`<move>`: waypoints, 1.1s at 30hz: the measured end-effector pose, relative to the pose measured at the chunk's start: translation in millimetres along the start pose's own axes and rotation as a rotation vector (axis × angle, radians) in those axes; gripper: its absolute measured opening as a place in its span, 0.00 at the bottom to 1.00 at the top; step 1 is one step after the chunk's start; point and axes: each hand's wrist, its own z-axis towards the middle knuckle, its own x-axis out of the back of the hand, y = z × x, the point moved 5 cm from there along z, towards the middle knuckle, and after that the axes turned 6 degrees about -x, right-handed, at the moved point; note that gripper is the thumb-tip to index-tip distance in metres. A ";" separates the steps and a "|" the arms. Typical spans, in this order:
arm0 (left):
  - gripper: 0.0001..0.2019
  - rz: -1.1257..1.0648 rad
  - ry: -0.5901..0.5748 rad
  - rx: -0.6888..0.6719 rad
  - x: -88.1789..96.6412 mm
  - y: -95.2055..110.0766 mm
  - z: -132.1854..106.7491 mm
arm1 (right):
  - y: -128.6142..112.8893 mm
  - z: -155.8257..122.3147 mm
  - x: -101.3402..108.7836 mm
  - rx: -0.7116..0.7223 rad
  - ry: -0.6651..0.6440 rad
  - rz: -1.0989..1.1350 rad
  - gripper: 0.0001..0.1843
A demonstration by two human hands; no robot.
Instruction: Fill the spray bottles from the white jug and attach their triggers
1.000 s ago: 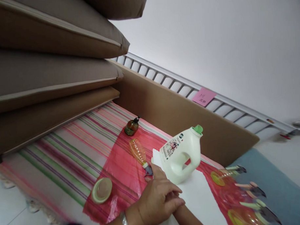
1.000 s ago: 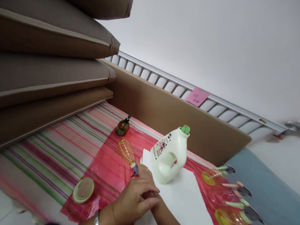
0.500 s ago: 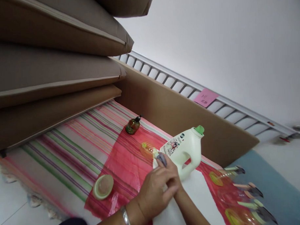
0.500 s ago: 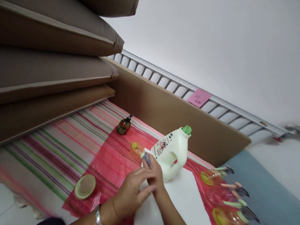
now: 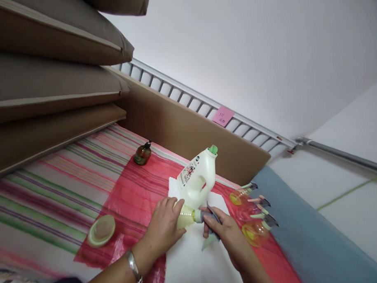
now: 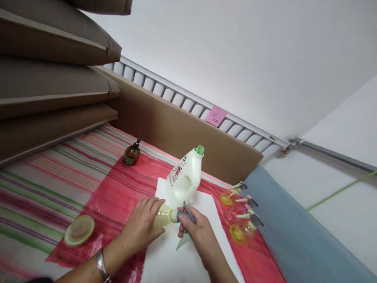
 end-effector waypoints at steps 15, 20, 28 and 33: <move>0.32 -0.043 0.042 0.071 10.8 -2.2 4.3 | 14.6 -14.8 41.6 0.004 0.505 -0.066 0.30; 0.31 -0.009 0.069 0.084 15.5 -2.0 4.2 | 25.3 -25.2 53.3 -0.035 0.537 0.104 0.30; 0.32 -0.034 0.036 0.019 1.0 5.4 -2.5 | 23.1 -45.1 9.9 -0.134 0.229 0.425 0.45; 0.33 -0.224 -0.116 -0.092 -9.2 24.6 -10.5 | 33.2 -33.8 28.6 -0.170 0.225 0.328 0.40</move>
